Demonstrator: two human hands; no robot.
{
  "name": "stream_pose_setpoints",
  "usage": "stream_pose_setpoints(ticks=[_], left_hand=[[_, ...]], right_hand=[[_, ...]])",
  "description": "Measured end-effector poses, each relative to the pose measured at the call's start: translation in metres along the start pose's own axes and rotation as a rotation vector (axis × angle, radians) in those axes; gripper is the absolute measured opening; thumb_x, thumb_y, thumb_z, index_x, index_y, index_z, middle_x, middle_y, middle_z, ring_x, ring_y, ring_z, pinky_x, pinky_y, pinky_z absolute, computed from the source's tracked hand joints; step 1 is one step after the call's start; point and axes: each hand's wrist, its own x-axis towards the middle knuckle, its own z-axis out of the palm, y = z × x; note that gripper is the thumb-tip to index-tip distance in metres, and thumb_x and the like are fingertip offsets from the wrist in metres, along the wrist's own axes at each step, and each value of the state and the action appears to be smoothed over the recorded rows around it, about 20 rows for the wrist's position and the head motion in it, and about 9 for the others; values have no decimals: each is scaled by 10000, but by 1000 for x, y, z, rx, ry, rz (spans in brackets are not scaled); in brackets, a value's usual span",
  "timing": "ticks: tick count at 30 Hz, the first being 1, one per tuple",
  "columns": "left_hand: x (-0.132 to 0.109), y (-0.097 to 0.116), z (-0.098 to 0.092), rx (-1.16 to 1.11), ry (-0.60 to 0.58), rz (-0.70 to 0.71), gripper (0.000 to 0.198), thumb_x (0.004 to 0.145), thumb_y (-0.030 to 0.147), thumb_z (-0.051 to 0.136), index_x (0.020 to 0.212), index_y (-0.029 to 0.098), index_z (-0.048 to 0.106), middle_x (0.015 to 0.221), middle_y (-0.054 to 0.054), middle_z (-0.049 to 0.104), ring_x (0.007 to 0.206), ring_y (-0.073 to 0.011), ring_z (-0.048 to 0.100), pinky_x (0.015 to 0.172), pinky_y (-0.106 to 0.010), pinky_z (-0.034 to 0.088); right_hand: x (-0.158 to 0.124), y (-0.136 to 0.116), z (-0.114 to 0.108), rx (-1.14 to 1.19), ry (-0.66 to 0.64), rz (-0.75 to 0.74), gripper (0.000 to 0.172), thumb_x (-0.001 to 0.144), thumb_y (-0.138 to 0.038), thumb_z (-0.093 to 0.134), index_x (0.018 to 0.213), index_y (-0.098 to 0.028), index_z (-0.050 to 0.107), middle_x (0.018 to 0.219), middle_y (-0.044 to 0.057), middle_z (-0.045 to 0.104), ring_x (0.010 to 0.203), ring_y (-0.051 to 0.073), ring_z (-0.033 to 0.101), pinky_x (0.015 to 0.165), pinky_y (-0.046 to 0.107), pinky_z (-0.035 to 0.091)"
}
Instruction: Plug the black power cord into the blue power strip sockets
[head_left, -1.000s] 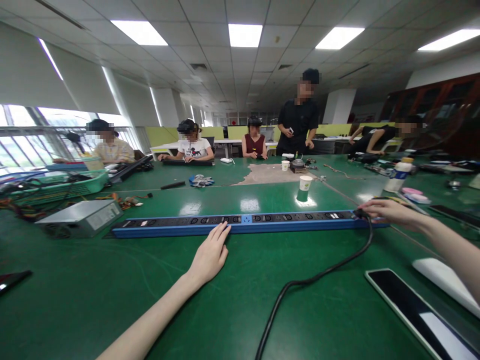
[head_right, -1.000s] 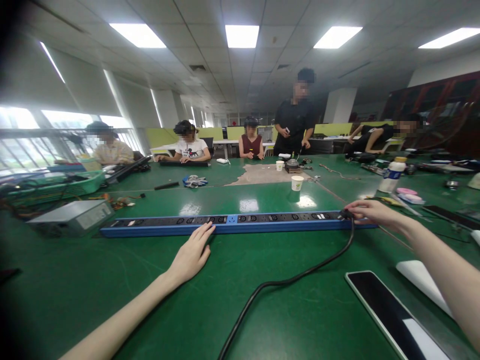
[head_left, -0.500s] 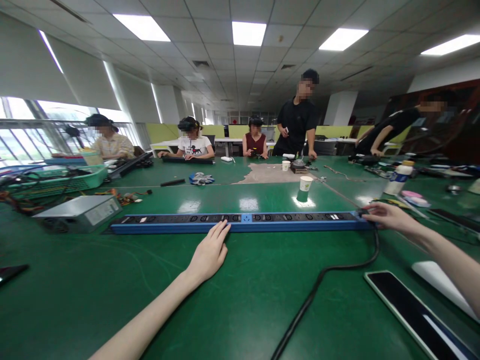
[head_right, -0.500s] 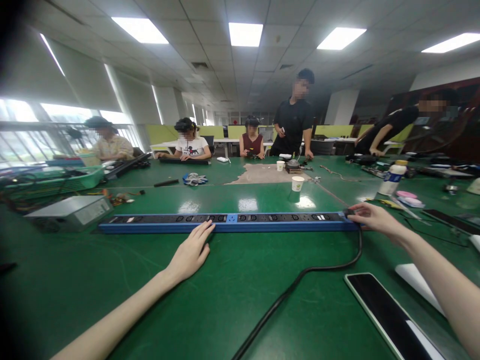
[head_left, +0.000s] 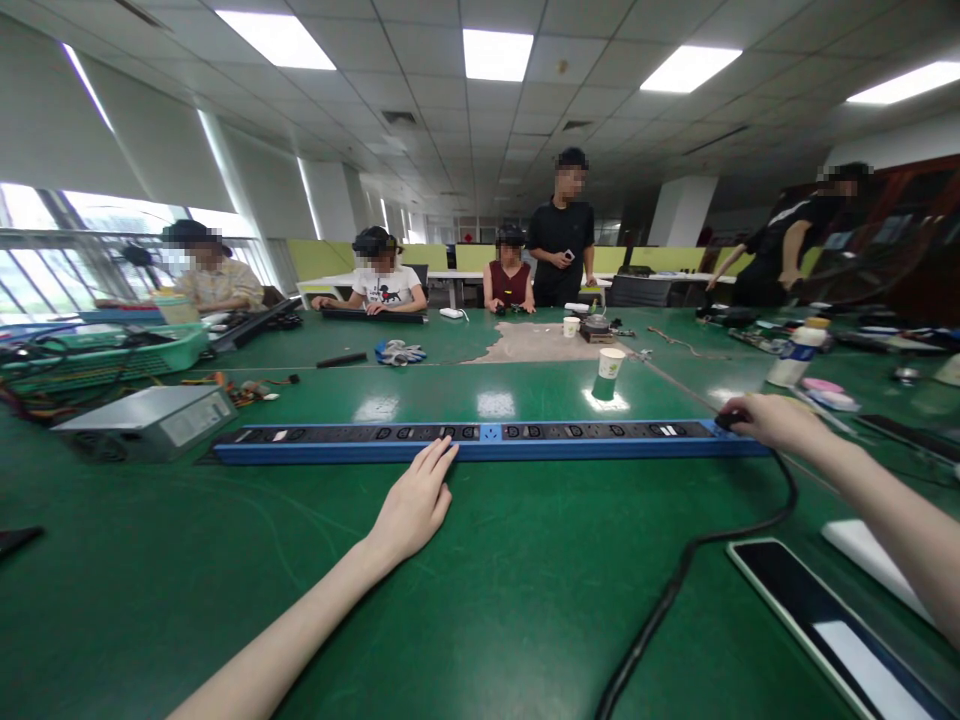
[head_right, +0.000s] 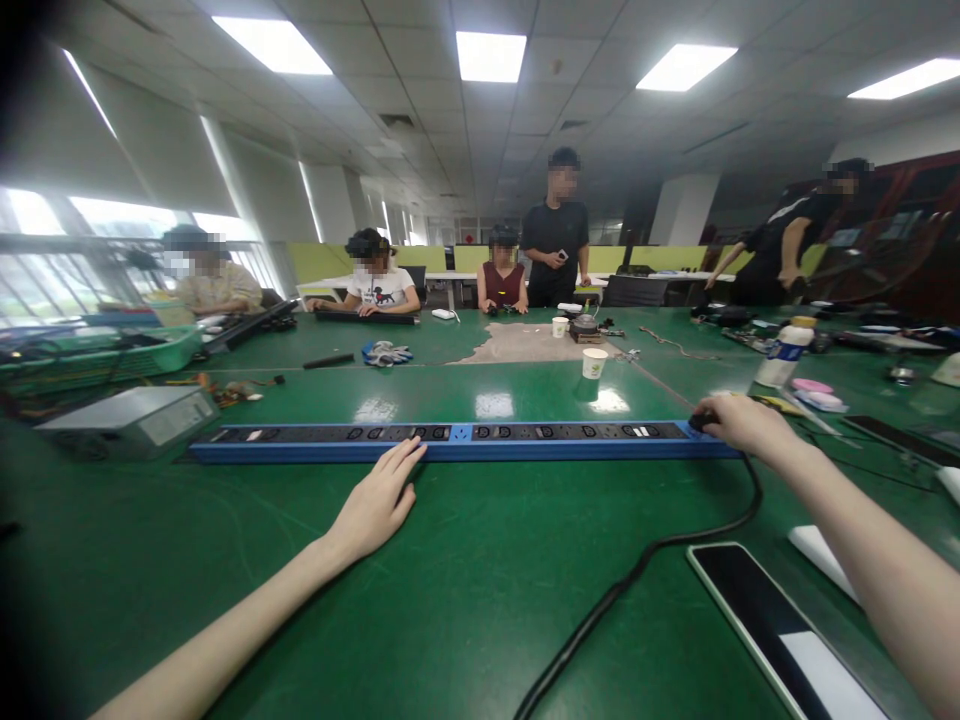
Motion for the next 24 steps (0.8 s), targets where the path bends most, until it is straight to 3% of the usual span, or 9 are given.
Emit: stream_pose_setpoints(ticks=[9,16,24], left_hand=[[-1,-1,0,-3,-7,3,643,963,129,426,1587,247,331,1664,-62,327,1545,-236,286,1256,-469,346],[0,-2,3,-10,4,3,649,958,138,435,1587,259,333,1661,-53,334,1538,-238,303,1258,-472,343],[-1,-1,2,-9,13,8,648,955,141,439,1585,258,338,1658,-52,340,1538,-240,304,1251,-474,353]], right_hand=[[27,3,8,-108,-147,-24,405,707,-351,717,1101,-280,774,1024,69,759,935,261,666,774,322,447],[18,-5,-7,-51,-192,23,387,761,-437,694,1118,-323,789,1046,60,764,946,262,676,756,318,449],[10,-4,3,-28,-69,70,392,743,-496,692,1082,-310,755,1034,52,756,913,263,675,766,337,463]])
